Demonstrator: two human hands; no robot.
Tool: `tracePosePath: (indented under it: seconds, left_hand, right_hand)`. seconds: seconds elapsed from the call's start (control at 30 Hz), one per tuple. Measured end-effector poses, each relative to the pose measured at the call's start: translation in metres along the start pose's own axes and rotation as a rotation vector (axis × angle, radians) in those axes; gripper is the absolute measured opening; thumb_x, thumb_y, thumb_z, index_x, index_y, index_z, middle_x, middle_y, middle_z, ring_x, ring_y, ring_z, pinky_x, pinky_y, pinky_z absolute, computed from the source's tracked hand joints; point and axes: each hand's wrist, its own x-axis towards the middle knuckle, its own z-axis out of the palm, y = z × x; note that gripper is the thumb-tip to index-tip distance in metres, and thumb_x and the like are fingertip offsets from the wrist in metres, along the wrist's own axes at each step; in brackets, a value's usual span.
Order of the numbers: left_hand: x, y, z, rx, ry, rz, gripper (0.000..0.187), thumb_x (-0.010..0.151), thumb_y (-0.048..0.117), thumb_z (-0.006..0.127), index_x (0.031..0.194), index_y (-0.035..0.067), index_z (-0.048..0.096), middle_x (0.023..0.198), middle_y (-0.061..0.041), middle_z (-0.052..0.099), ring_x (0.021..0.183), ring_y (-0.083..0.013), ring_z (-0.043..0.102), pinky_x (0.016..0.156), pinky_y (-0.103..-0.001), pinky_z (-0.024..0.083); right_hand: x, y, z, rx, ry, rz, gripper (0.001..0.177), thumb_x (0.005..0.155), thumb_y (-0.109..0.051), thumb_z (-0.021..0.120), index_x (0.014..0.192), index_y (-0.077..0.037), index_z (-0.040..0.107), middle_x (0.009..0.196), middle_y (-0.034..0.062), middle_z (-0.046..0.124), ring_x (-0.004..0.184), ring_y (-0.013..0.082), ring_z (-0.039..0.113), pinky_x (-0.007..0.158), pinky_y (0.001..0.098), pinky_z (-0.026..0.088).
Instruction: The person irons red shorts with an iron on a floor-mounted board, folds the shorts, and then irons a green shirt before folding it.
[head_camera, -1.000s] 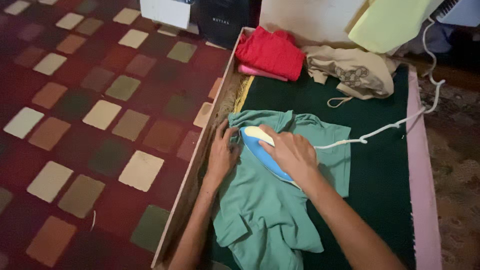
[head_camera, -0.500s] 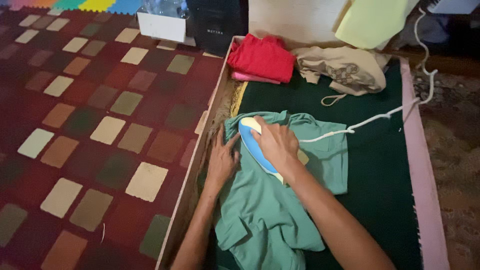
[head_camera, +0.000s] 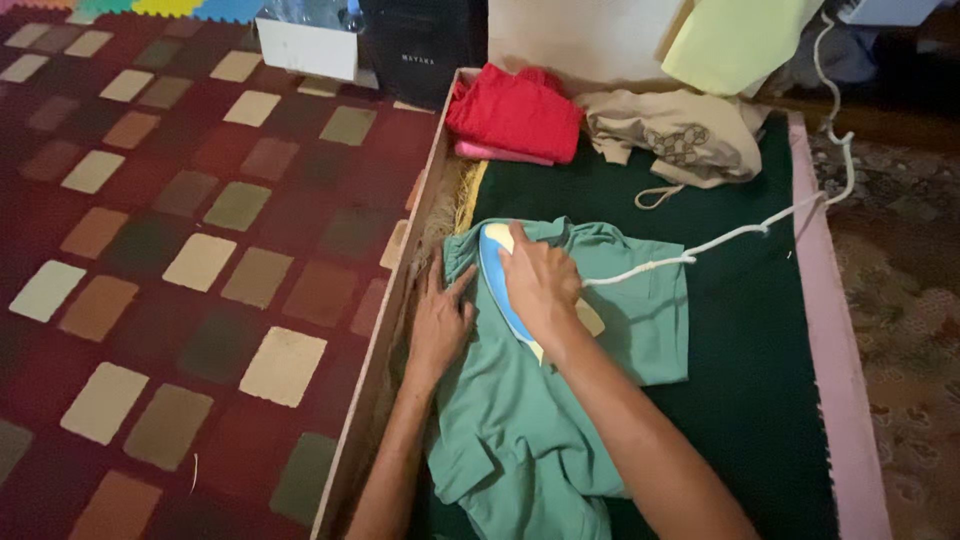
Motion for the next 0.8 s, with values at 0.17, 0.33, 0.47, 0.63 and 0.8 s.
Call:
tracePosePath:
  seconds: [0.17,0.33,0.47,0.63,0.8]
  left_hand:
    - [0.003,-0.002,0.002,-0.104,-0.004,-0.049,0.053,0.082,0.007,0.06,0.135,0.009,0.066,0.164,-0.032,0.024,0.147,-0.0498,0.034,0.119,-0.049,0.031]
    - [-0.001,-0.003,0.0,-0.079,-0.032,-0.074,0.055,0.081,0.007,0.062,0.136,0.009,0.066,0.164,-0.031,0.024,0.146,-0.0495,0.034,0.12,-0.05,0.03]
    - [0.002,0.0,-0.001,-0.059,-0.028,-0.038,0.056,0.08,0.008,0.063,0.136,0.008,0.066,0.162,-0.033,0.023,0.146,-0.0499,0.032,0.12,-0.051,0.029]
    - [0.002,-0.003,0.0,-0.14,-0.038,-0.094,0.052,0.084,0.011,0.061,0.135,0.009,0.066,0.164,-0.032,0.022,0.148,-0.0484,0.032,0.12,-0.049,0.032]
    - [-0.002,-0.006,0.003,-0.105,-0.01,-0.096,0.051,0.083,0.01,0.061,0.134,0.01,0.067,0.163,-0.032,0.025,0.146,-0.0494,0.033,0.119,-0.05,0.032]
  right_hand:
    - [-0.043,0.022,-0.022,0.055,-0.241,0.194,0.055,0.1,-0.046,0.053,0.15,-0.026,0.044,0.09,0.0201,0.073,0.082,0.0383,0.074,0.069,0.0519,0.06]
    - [-0.051,0.021,-0.024,-0.045,-0.147,0.157,0.056,0.102,-0.044,0.052,0.154,-0.027,0.042,0.096,0.0231,0.071,0.085,0.0415,0.072,0.072,0.0518,0.058]
    - [0.002,0.001,0.004,-0.032,0.06,0.079,0.053,0.1,-0.039,0.053,0.151,-0.027,0.044,0.103,0.0252,0.068,0.078,0.0433,0.072,0.066,0.0518,0.059]
    - [-0.013,0.02,0.004,-0.051,-0.059,0.079,0.053,0.103,-0.039,0.053,0.153,-0.024,0.044,0.094,0.0195,0.074,0.087,0.0419,0.072,0.074,0.0533,0.057]
    - [-0.054,0.036,-0.032,0.003,-0.25,0.208,0.054,0.103,-0.037,0.048,0.155,-0.025,0.038,0.093,0.02,0.07,0.081,0.0378,0.075,0.069,0.0497,0.061]
